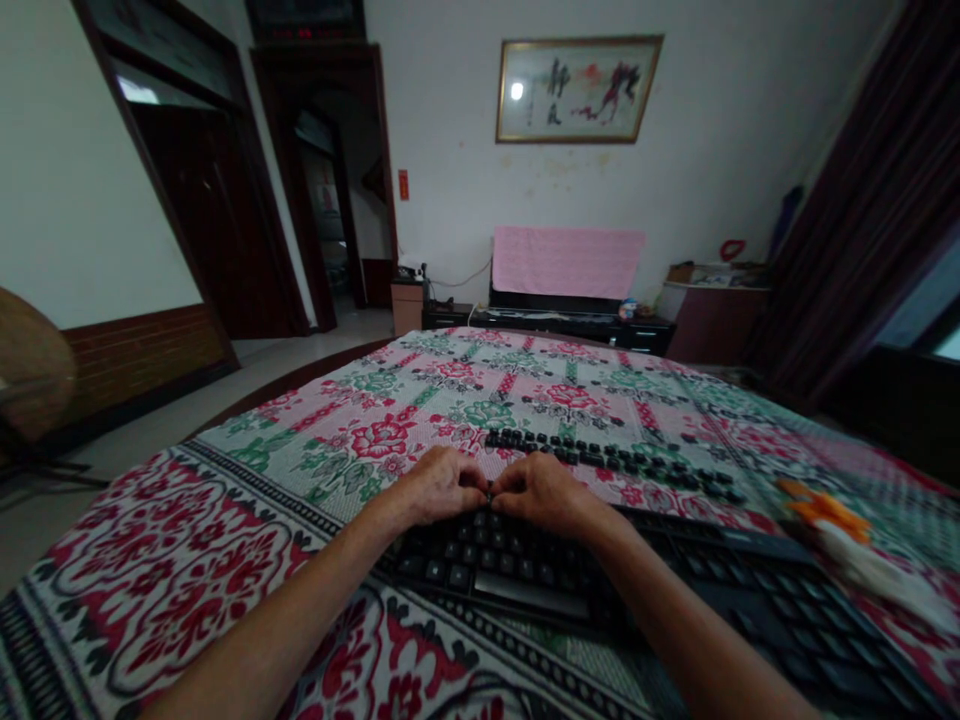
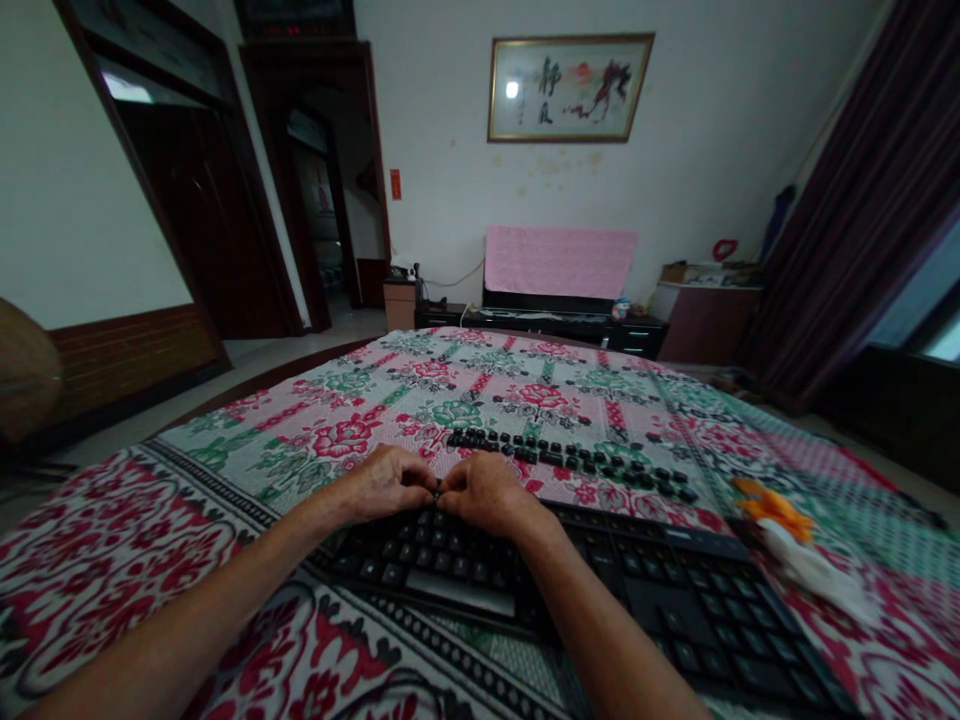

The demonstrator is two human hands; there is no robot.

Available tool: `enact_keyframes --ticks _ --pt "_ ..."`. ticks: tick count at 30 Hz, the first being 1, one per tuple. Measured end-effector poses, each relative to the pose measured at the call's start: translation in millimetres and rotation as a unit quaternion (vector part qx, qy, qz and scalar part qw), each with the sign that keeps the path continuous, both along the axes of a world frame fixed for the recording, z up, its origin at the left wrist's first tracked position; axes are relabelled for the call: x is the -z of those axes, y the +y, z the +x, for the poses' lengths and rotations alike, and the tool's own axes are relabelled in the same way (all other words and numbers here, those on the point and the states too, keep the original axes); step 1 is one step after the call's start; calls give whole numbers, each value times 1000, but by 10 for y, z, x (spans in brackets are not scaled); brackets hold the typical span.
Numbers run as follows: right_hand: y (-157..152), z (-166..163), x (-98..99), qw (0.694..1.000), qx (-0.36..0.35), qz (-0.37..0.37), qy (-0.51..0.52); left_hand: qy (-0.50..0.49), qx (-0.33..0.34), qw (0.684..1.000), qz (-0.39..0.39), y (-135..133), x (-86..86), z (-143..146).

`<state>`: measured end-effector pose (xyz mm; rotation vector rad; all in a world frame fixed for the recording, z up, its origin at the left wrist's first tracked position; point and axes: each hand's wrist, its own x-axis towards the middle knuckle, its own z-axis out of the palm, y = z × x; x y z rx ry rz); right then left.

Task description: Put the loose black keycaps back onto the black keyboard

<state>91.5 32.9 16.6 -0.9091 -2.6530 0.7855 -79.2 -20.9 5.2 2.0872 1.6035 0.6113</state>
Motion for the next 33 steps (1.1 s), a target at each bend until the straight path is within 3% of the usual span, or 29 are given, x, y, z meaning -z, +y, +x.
enact_keyframes --ticks 6,15,24,33 --pt "5 -17 35 1000 3 13 -1 49 1 999 10 -23 -42 6" --pt "-8 5 4 1000 -24 -14 -2 64 27 997 23 -22 -26 -9" --pt "10 2 -8 999 -28 18 4 74 72 994 36 -16 -57 -31" --pt "35 -11 24 1000 -18 24 -1 71 71 993 54 -51 -120 3"
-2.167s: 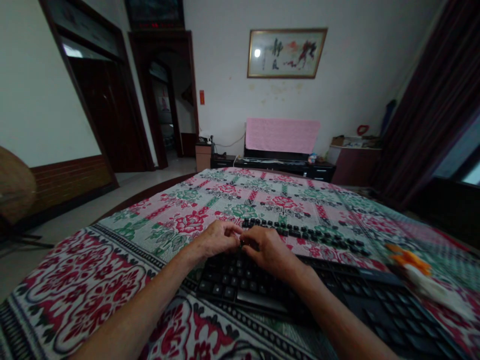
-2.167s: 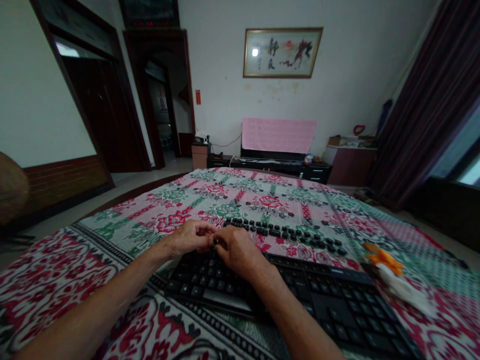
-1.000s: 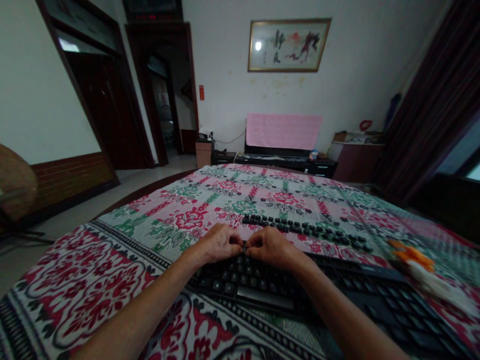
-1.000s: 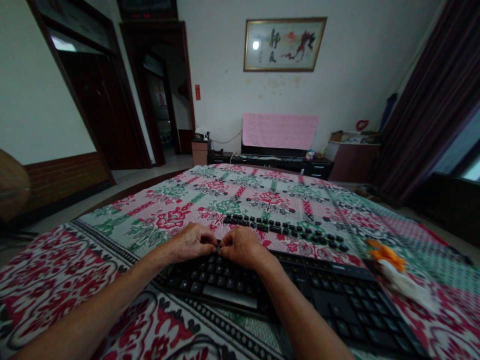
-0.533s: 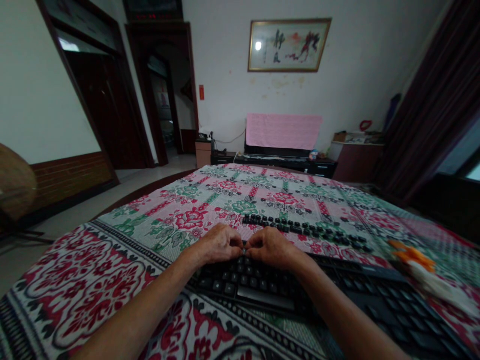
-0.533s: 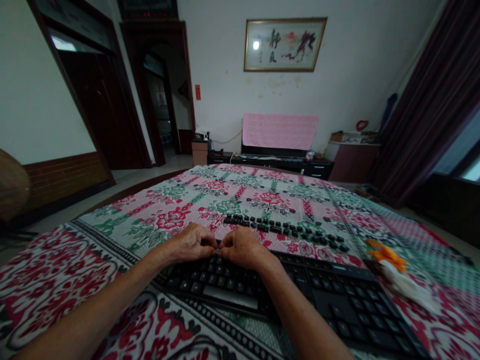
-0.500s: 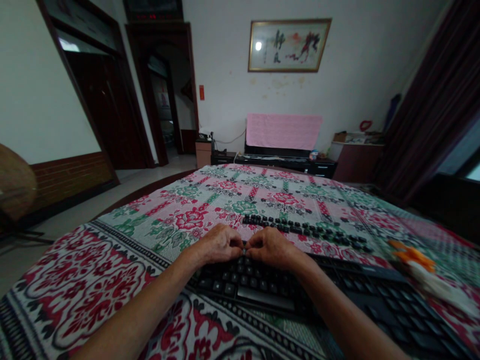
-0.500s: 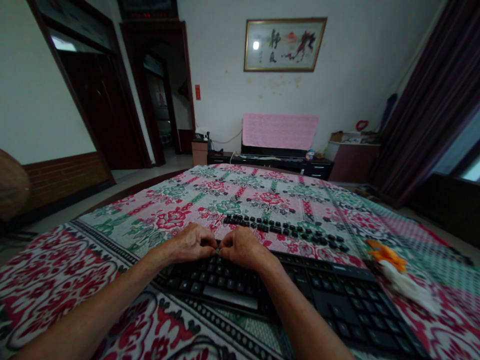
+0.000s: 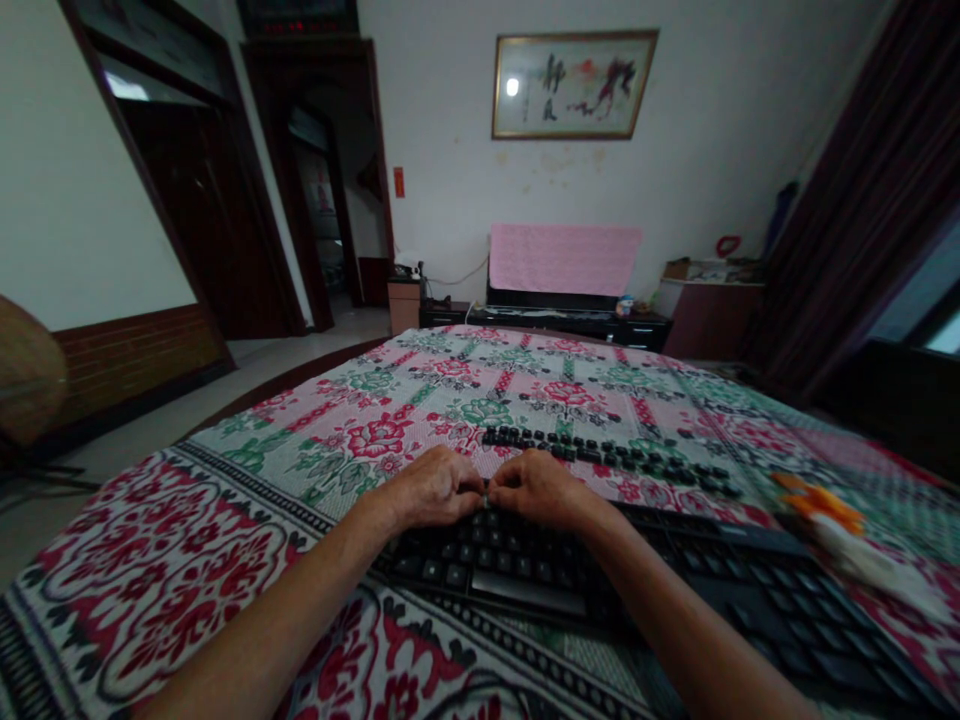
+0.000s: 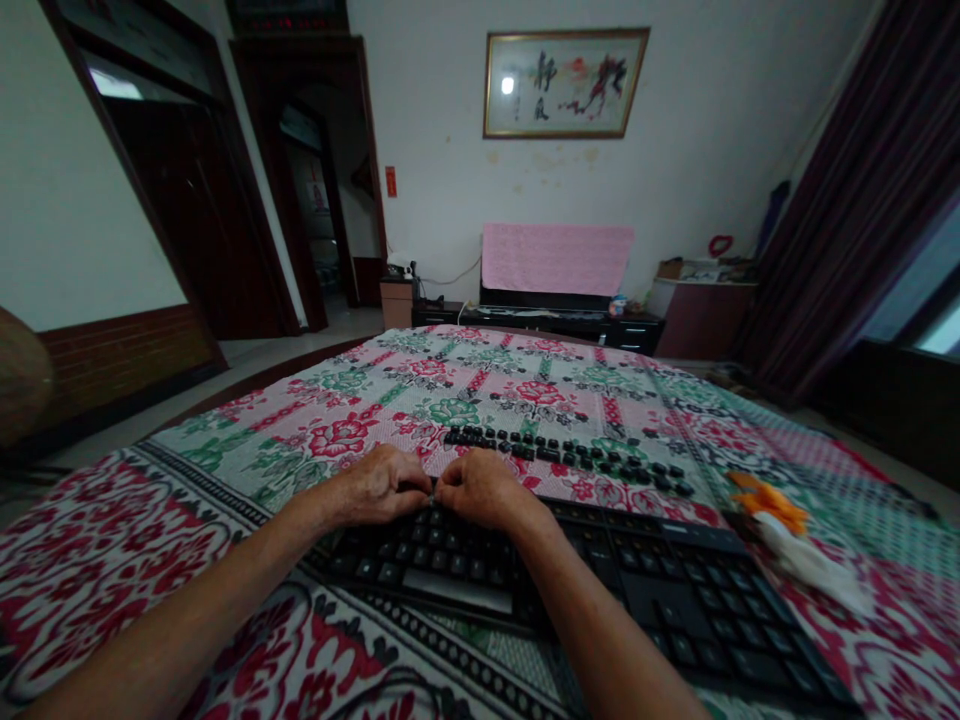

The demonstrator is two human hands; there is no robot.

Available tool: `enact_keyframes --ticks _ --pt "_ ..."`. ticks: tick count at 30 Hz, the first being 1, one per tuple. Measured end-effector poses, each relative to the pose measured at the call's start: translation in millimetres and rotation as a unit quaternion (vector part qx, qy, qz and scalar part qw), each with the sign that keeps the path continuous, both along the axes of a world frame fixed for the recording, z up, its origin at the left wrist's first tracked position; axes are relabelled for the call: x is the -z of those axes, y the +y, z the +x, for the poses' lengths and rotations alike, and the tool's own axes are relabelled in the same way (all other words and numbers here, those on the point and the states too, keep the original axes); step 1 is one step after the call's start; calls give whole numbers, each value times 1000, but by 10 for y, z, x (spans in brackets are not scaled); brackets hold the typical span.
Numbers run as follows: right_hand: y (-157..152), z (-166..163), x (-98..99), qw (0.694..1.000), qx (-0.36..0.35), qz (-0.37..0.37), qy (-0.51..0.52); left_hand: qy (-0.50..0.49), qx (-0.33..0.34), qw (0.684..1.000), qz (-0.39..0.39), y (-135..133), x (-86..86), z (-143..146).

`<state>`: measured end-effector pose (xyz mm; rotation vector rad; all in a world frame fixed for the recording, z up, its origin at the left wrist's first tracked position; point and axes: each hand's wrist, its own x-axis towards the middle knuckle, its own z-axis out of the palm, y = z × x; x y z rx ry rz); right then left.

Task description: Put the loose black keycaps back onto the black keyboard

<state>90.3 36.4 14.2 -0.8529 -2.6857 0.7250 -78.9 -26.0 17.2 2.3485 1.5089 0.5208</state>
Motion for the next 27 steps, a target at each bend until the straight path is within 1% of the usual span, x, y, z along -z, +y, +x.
enact_keyframes --ticks 4,9,12,16,20,22,25,27 --pt "-17 -20 -38 1000 15 -12 -15 3 -7 1000 -3 25 39 -1" --pt "-25 -45 -49 999 45 -19 -19 -35 -64 997 -38 58 117 18" --pt "-11 -47 -28 998 51 -31 -18 -56 -99 992 -58 73 133 34" --pt "7 -56 6 996 57 -68 -10 -33 -103 993 -57 94 117 48" --pt "-4 -69 15 996 71 -47 -21 -2 -114 993 -36 102 120 62" --pt "-16 -53 4 998 56 -37 -19 -12 -111 993 -40 98 131 66" --pt "-18 10 -27 999 -3 -39 3 -38 -93 994 -47 81 137 62" --pt "8 62 -47 999 -10 -42 21 -51 -88 994 -46 68 125 52"
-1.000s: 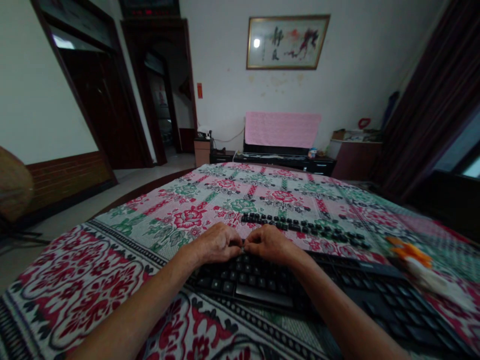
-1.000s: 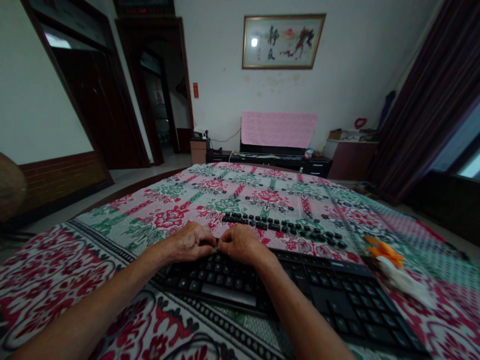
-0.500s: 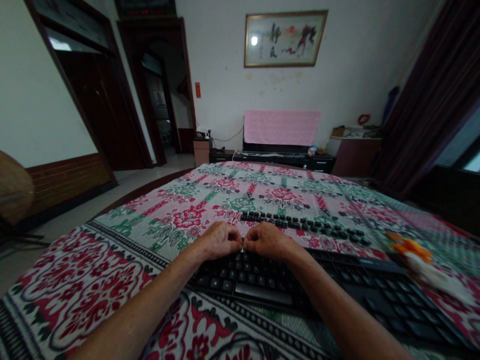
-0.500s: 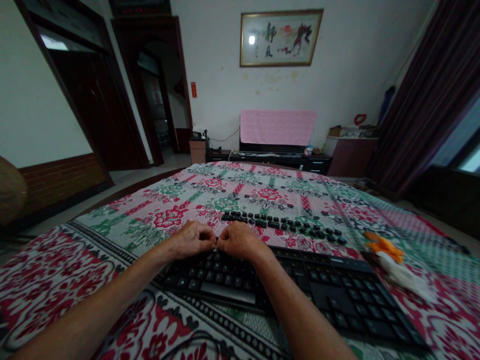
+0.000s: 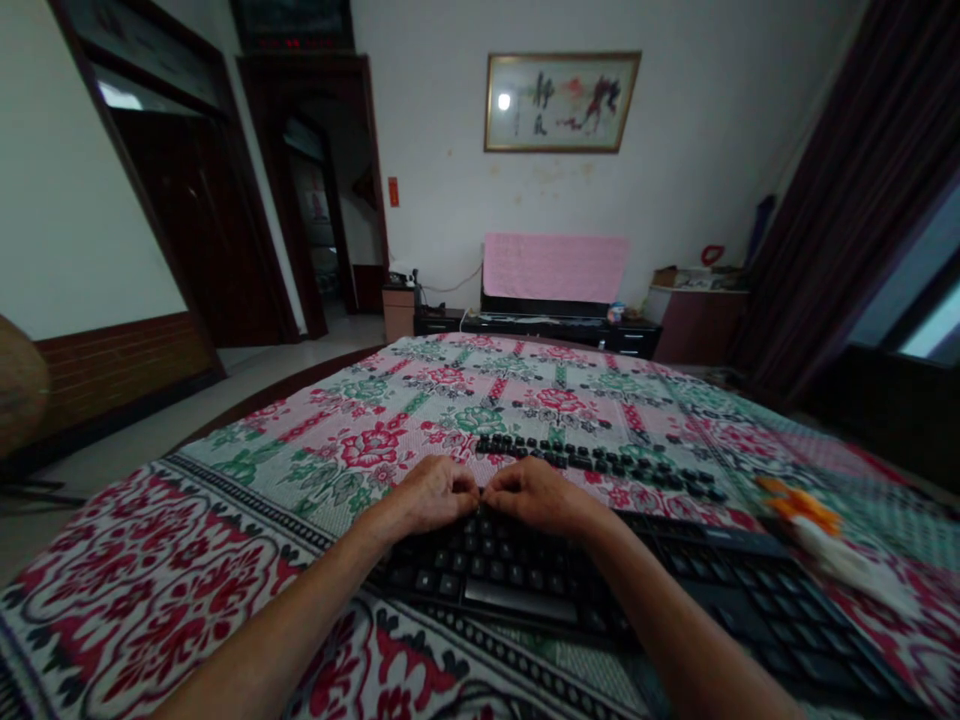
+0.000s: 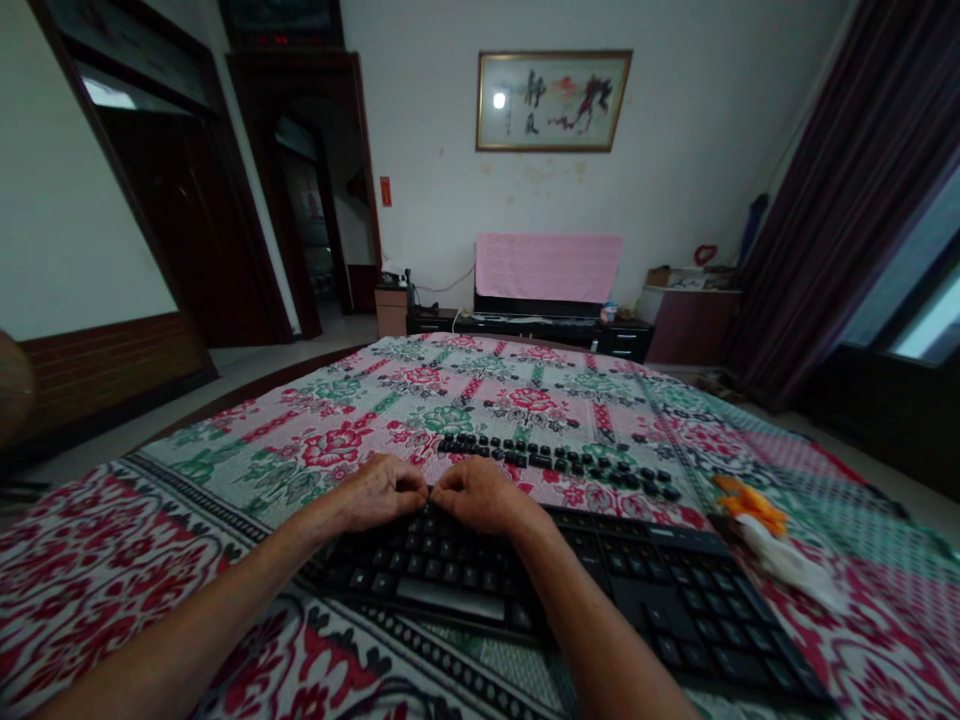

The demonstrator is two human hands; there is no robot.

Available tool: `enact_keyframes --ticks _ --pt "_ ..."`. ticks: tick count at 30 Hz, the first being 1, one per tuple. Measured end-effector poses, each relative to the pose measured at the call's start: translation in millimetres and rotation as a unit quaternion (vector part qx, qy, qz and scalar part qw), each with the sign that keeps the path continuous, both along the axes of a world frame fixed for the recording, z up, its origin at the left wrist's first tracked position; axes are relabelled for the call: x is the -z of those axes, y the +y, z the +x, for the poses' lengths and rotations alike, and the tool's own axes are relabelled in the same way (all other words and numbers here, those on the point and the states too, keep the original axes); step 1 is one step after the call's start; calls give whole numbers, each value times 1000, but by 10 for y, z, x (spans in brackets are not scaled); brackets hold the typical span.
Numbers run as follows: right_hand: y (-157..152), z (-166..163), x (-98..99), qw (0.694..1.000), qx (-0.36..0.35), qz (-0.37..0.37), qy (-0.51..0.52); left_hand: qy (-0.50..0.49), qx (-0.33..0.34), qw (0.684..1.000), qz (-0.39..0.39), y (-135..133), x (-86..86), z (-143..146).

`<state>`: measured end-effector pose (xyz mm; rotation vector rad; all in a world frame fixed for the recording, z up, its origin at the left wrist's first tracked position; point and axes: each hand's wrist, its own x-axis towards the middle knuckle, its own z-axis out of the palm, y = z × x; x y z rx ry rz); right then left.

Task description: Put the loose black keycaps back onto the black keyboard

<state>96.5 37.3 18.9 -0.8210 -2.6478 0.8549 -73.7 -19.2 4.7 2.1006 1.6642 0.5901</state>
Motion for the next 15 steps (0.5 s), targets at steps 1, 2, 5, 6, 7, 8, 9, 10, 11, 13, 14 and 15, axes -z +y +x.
enact_keyframes --ticks 1,2,5,6,7,8,9,10,11,13,14,15 --pt "26 22 -6 1000 15 5 6 -8 -2 1000 4 -5 -10 -7" --pt "61 40 -8 999 42 15 7 -17 -7 1000 8 -7 -22 -14" --pt "205 64 5 989 129 74 -7 -46 -28 998 24 3 -61 -43" --pt "257 63 14 984 150 93 -16 -52 -36 998 30 11 -71 -56" --pt "306 58 26 979 169 107 -26 -53 -48 997 38 20 -79 -73" --pt "350 49 38 975 184 120 -35 -52 -61 996 50 29 -84 -93" --pt "387 35 50 971 197 130 -43 -47 -78 994 62 39 -86 -116" --pt "417 16 63 967 207 137 -50 -41 -96 992 71 48 -86 -141" --pt "439 -10 74 965 212 145 -56 -34 -114 990 78 57 -82 -167" --pt "470 -81 94 962 207 165 -70 -27 -141 986 81 71 -69 -215" --pt "482 -126 101 960 201 180 -78 -25 -151 985 81 76 -62 -234" --pt "492 -174 108 957 193 199 -85 -25 -158 984 83 80 -55 -248"
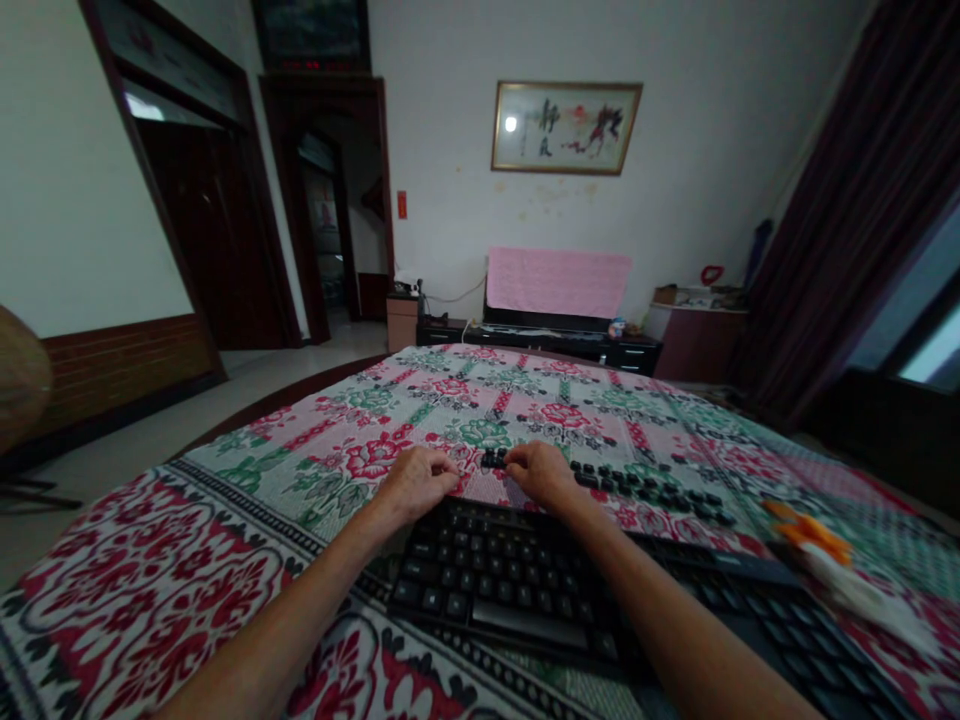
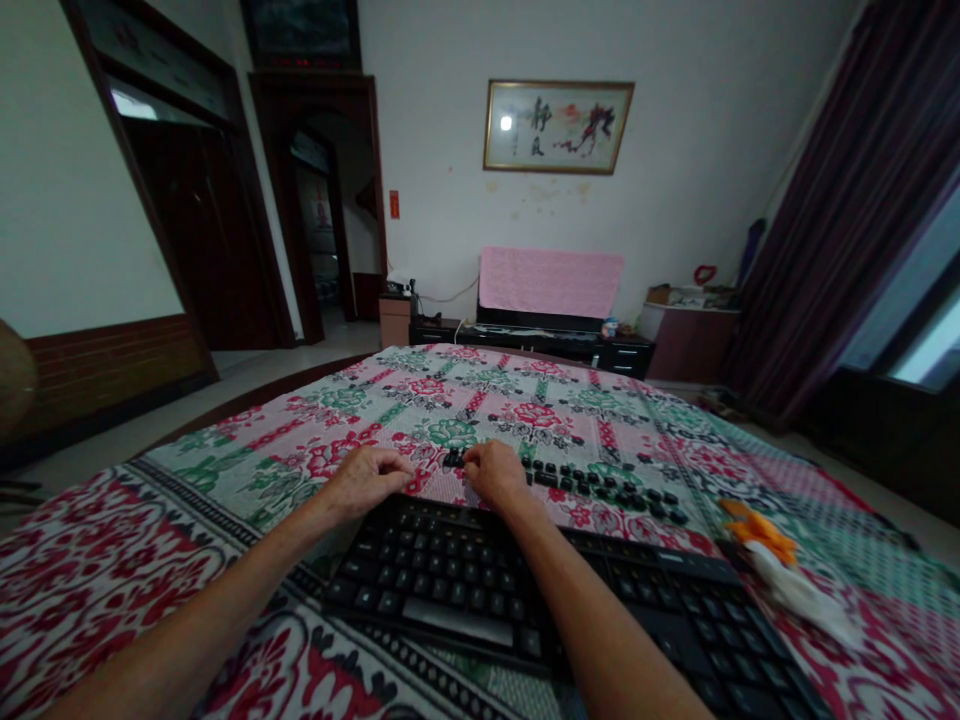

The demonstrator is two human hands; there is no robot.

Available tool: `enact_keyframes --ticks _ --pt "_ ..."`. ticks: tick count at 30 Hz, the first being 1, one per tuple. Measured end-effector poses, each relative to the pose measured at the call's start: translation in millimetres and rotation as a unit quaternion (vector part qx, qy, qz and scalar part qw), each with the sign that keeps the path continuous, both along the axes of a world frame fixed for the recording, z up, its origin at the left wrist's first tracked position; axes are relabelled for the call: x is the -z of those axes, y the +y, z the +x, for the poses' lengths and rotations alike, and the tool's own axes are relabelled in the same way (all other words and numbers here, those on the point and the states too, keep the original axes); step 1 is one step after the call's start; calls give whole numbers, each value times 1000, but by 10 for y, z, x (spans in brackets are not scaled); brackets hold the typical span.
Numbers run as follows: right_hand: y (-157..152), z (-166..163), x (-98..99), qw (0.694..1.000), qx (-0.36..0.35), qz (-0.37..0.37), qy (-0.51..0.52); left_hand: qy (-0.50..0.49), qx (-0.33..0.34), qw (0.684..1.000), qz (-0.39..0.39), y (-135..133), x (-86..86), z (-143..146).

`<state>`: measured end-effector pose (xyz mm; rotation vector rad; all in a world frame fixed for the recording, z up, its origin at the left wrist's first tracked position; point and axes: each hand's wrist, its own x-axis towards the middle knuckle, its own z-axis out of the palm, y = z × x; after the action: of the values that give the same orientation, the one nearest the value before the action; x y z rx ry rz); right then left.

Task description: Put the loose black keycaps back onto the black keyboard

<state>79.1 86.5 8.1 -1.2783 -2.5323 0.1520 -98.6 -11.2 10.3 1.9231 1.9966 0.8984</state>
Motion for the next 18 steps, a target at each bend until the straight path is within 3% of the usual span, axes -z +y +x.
enact_keyframes --ticks 9,18 --pt "40 -315 48 992 -11 85 -97 16 -13 1000 2 6 29 -3" --pt "86 -419 68 990 3 75 -120 -3 5 1000 16 19 40 12"
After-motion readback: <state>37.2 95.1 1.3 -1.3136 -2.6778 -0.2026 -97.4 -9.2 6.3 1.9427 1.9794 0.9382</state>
